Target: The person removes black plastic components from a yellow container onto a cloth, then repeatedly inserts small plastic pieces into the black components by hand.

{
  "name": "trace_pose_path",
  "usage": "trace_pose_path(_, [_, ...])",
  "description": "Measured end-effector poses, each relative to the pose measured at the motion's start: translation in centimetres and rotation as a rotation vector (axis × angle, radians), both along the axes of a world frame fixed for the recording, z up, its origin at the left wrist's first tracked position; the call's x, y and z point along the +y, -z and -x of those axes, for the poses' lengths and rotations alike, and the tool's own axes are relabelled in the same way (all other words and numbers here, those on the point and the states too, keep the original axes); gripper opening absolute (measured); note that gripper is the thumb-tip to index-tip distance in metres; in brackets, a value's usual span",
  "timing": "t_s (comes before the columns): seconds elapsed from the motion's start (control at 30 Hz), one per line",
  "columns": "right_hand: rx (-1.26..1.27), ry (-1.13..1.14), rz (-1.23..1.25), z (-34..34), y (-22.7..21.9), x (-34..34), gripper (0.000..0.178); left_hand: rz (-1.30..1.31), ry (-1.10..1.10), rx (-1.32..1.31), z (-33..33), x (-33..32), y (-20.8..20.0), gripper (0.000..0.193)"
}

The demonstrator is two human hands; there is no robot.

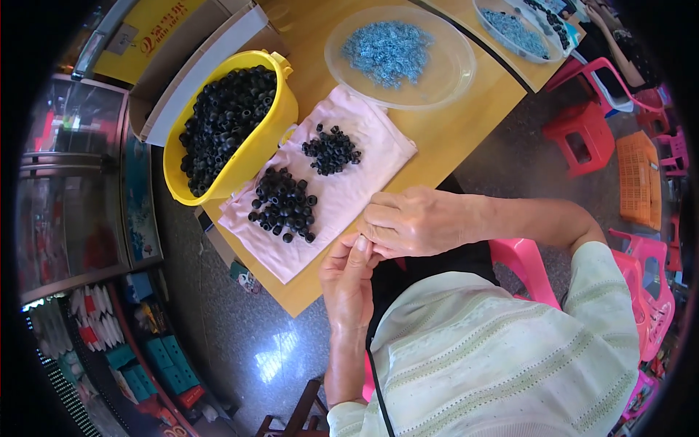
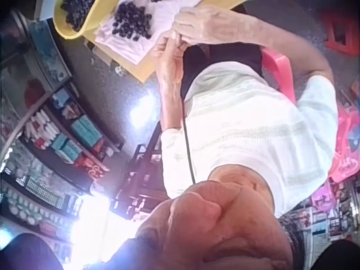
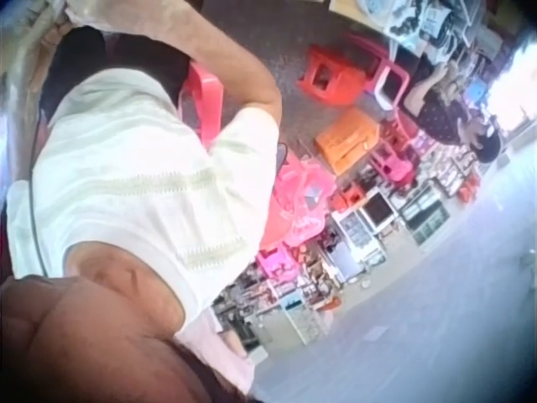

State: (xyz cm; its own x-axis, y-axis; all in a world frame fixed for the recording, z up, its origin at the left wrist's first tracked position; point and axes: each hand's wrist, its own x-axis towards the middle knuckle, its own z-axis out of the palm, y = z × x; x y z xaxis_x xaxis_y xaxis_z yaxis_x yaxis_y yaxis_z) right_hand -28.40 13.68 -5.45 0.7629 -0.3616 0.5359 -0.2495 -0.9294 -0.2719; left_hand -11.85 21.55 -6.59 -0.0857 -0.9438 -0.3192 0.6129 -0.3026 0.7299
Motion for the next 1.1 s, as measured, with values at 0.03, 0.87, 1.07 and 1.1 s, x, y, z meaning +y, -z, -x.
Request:
trace_pose_path(0.03, [0.002,0.002,-0.002,0.2,0.1,0.3,0.018,0.020,0.020,-0.008,0.0,0.0,0.0,0.014])
trace_pose_path(0.87, [-0.474,-0.033,-1.062,0.1,-0.9,1.3,0.010,0.315,0.018,-0.561,-1.8,0.4,-0.5,0.015])
trace_pose_path(1.07, [-0.726,0.027,-1.596,-1.0,-0.9,3.6,0.013,0.486,-0.158,-0.904,-0.8,1.2,-1.1,0.016])
trace_pose_path(1.1, [-0.727,0.029,-1.592,-1.1,-0.6,3.9,0.013,0.490,-0.157,-0.901,-0.8,1.4,-1.1,0.016])
